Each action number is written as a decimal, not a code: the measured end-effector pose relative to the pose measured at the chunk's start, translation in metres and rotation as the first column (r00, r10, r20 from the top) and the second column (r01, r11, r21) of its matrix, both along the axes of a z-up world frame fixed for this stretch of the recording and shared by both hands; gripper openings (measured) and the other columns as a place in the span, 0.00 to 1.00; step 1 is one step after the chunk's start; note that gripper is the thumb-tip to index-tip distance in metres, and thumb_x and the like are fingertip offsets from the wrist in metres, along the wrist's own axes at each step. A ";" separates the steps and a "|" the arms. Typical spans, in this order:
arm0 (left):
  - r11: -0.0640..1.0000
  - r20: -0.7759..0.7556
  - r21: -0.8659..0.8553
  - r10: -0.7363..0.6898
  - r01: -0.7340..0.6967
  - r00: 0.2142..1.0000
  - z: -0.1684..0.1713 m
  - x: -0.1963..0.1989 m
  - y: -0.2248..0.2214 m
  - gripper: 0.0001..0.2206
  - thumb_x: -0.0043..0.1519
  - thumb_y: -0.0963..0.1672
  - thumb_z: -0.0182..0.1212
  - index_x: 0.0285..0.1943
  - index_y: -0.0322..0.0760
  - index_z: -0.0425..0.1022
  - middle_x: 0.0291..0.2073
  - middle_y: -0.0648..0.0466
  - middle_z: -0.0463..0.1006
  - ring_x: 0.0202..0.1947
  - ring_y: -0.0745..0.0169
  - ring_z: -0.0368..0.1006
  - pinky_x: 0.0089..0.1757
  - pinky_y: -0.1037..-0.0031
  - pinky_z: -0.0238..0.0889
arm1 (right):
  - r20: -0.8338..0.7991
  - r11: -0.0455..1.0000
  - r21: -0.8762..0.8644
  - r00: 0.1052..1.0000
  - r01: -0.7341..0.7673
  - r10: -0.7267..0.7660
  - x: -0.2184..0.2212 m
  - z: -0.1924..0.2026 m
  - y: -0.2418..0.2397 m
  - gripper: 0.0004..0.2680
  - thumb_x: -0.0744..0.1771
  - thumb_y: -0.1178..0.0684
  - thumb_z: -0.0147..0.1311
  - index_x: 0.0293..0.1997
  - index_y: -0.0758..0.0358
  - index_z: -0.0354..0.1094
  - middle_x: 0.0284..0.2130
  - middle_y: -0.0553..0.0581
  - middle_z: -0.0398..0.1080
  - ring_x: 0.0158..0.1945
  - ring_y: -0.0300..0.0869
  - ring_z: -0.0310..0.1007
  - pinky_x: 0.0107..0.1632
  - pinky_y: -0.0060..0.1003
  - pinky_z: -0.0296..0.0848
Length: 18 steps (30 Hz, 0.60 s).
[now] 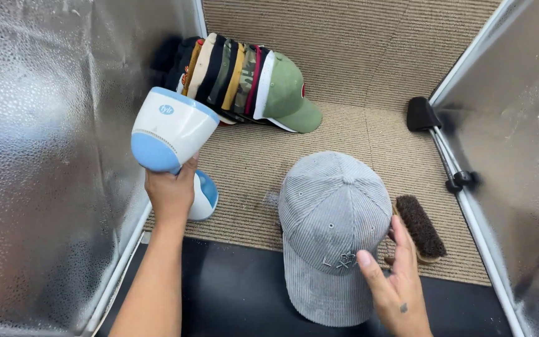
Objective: A person is meticulously cleaning a grey baseball cap using a wooden brush and then steaming it with a handheld steamer to remove wrinkles.
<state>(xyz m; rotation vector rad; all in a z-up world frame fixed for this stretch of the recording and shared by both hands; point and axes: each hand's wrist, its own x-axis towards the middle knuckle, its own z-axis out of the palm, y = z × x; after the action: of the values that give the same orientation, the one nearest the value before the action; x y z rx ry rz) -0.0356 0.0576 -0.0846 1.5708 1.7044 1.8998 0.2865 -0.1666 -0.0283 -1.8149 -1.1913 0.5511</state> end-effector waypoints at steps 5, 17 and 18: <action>0.984 0.133 -0.173 -0.017 0.040 0.991 0.022 0.022 -0.043 0.39 0.55 0.54 0.73 0.69 0.30 0.60 0.58 0.37 0.67 0.63 0.37 0.64 0.59 0.52 0.60 | 0.012 0.996 -0.050 0.998 0.068 -0.068 -0.007 -0.011 -0.026 0.37 0.58 0.39 0.54 0.78 0.49 0.45 0.73 0.50 0.52 0.69 0.41 0.60 0.59 0.45 0.66; 0.464 0.584 -0.412 -0.526 0.784 0.618 0.048 0.141 -0.016 0.44 0.54 0.66 0.32 0.73 0.40 0.65 0.73 0.50 0.64 0.76 0.56 0.54 0.68 0.59 0.43 | -0.118 0.992 -0.086 0.987 0.095 -0.105 -0.022 -0.023 -0.034 0.37 0.58 0.44 0.58 0.78 0.46 0.45 0.71 0.45 0.60 0.59 0.36 0.72 0.42 0.34 0.68; 0.413 0.610 -0.401 -0.546 0.818 0.575 0.047 0.145 -0.022 0.43 0.55 0.65 0.32 0.69 0.40 0.70 0.71 0.49 0.69 0.73 0.58 0.59 0.68 0.64 0.46 | -0.143 0.993 -0.094 0.987 0.066 -0.079 -0.025 -0.018 -0.036 0.37 0.58 0.42 0.55 0.78 0.46 0.43 0.73 0.44 0.58 0.62 0.36 0.69 0.46 0.34 0.67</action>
<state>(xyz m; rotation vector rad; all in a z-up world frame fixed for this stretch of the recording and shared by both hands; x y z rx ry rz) 0.1095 0.0355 -0.0372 1.1859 1.0364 0.9056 0.2618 -0.2029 -0.0462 -1.8511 -1.0121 0.6926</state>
